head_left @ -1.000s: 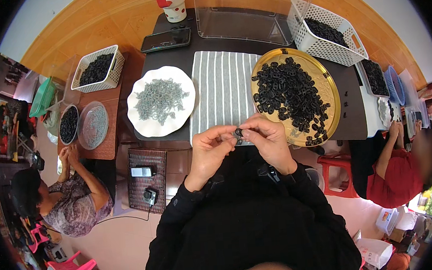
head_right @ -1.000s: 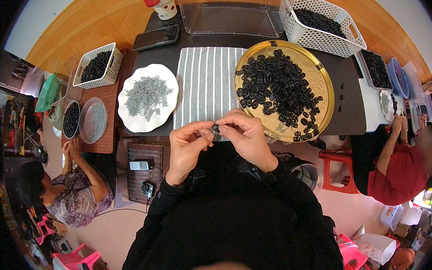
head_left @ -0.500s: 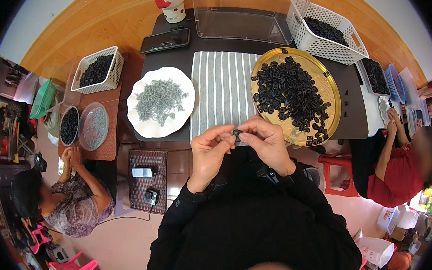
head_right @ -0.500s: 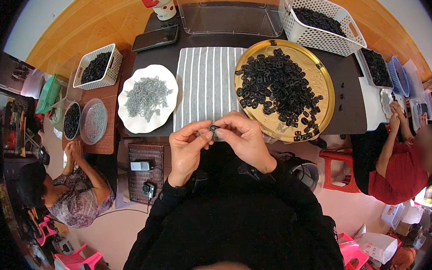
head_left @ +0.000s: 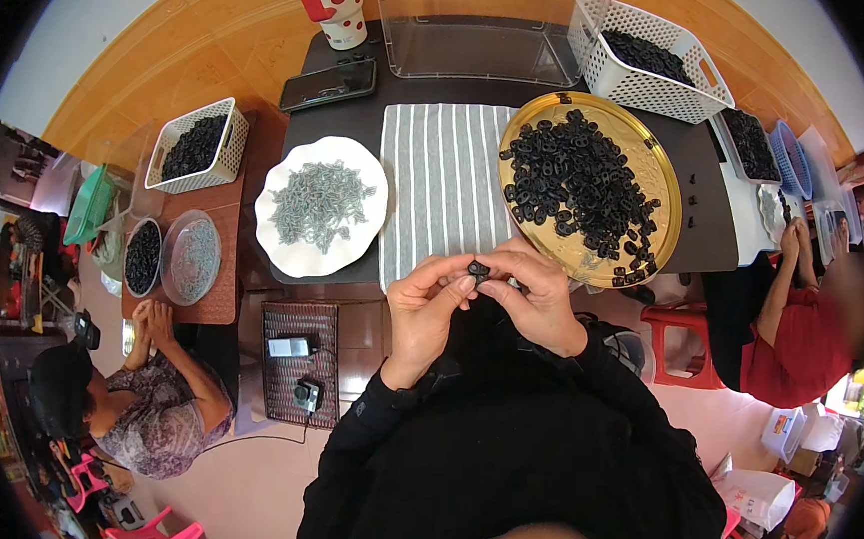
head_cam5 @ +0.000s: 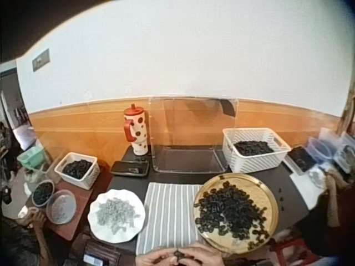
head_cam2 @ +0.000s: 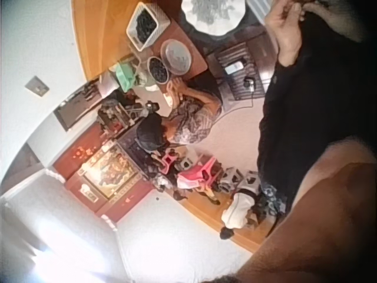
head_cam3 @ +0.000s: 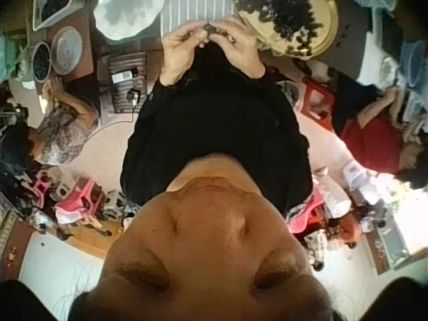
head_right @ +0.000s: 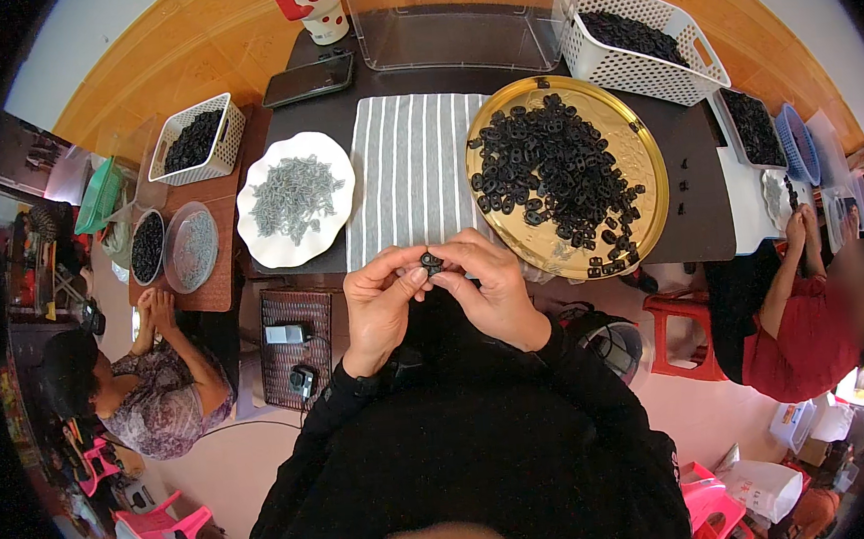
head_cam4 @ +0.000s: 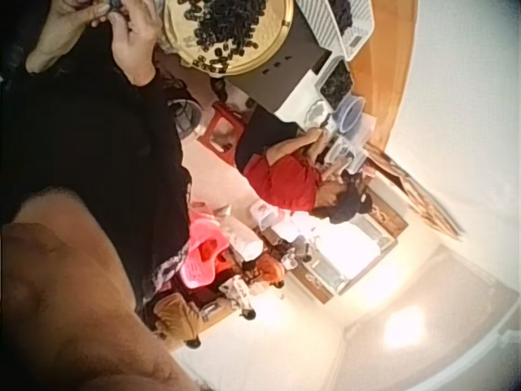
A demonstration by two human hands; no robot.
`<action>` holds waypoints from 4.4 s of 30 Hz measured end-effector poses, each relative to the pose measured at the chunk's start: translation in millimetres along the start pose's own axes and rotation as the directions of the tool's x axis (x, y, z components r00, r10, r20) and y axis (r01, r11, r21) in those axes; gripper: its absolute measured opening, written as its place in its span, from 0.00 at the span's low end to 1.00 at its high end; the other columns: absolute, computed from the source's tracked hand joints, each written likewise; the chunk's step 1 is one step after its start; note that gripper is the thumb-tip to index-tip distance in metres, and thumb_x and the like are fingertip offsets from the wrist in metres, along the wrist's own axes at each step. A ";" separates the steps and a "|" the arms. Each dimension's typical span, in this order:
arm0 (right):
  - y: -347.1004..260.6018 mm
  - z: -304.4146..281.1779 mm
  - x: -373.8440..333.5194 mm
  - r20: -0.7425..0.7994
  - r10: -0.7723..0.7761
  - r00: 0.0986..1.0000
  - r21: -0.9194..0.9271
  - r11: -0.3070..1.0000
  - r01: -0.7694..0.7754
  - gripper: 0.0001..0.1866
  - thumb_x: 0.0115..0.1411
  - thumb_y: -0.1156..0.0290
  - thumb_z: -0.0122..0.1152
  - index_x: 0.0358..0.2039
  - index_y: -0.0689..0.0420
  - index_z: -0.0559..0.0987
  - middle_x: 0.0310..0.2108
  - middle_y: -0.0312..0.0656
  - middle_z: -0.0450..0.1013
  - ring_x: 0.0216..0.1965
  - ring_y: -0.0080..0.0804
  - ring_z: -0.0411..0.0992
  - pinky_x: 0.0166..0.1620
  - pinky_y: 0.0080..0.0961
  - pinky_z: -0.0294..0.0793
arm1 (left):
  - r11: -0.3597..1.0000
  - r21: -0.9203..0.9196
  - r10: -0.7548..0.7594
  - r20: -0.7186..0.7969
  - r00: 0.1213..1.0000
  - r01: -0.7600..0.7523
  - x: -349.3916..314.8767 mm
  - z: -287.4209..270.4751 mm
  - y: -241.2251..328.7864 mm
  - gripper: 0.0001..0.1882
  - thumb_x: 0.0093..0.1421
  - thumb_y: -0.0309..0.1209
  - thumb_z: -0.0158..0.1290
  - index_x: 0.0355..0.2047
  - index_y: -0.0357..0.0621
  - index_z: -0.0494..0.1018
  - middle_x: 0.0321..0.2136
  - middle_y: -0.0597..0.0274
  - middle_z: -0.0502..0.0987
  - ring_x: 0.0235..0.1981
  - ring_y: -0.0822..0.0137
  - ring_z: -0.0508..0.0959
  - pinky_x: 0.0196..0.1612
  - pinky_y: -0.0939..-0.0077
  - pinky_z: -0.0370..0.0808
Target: The person picks up black plastic components from a tray, joins them with metal pins from a plate, and places the assembled units onto a striped cloth. They repeat this process, occasionally reaching into a white basket to retrieve more black components.
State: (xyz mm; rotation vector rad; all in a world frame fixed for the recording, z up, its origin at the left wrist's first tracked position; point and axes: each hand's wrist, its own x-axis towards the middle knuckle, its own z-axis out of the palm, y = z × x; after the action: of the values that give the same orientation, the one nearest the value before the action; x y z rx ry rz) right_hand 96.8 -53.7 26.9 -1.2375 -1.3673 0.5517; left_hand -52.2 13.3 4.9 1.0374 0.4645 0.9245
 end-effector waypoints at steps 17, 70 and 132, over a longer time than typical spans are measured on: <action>-12.3 6.4 -10.5 -0.173 -0.181 0.968 -0.136 0.978 0.159 0.13 0.53 0.87 0.59 0.40 0.66 0.77 0.30 0.45 0.73 0.27 0.32 0.74 0.30 0.22 0.73 | 0.920 0.263 0.316 -0.054 0.947 -0.292 -14.4 34.0 -6.6 0.08 0.62 0.17 0.50 0.42 0.30 0.73 0.31 0.63 0.70 0.28 0.77 0.70 0.31 0.86 0.69; -12.6 -103.2 24.0 0.235 -0.010 0.972 -0.231 0.971 0.065 0.08 0.47 0.82 0.65 0.25 0.61 0.72 0.21 0.39 0.67 0.21 0.28 0.69 0.25 0.22 0.66 | 0.963 0.254 0.029 0.222 0.975 -0.086 39.3 68.8 -17.9 0.08 0.60 0.18 0.53 0.39 0.33 0.77 0.29 0.63 0.74 0.25 0.77 0.72 0.28 0.85 0.70; 21.0 -104.4 -17.6 -0.165 0.167 0.972 -0.263 0.943 -0.206 0.07 0.51 0.86 0.56 0.31 0.63 0.76 0.27 0.44 0.70 0.26 0.37 0.71 0.30 0.26 0.69 | 0.571 0.745 0.184 0.292 0.939 -0.344 84.6 75.7 -23.8 0.05 0.53 0.19 0.57 0.31 0.33 0.74 0.26 0.57 0.76 0.28 0.65 0.77 0.34 0.75 0.74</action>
State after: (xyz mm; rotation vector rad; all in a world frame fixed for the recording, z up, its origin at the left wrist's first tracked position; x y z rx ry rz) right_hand 195.8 -96.6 25.8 -1.6174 -1.2440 0.4015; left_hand 59.0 39.0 26.0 2.0539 0.5886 0.8766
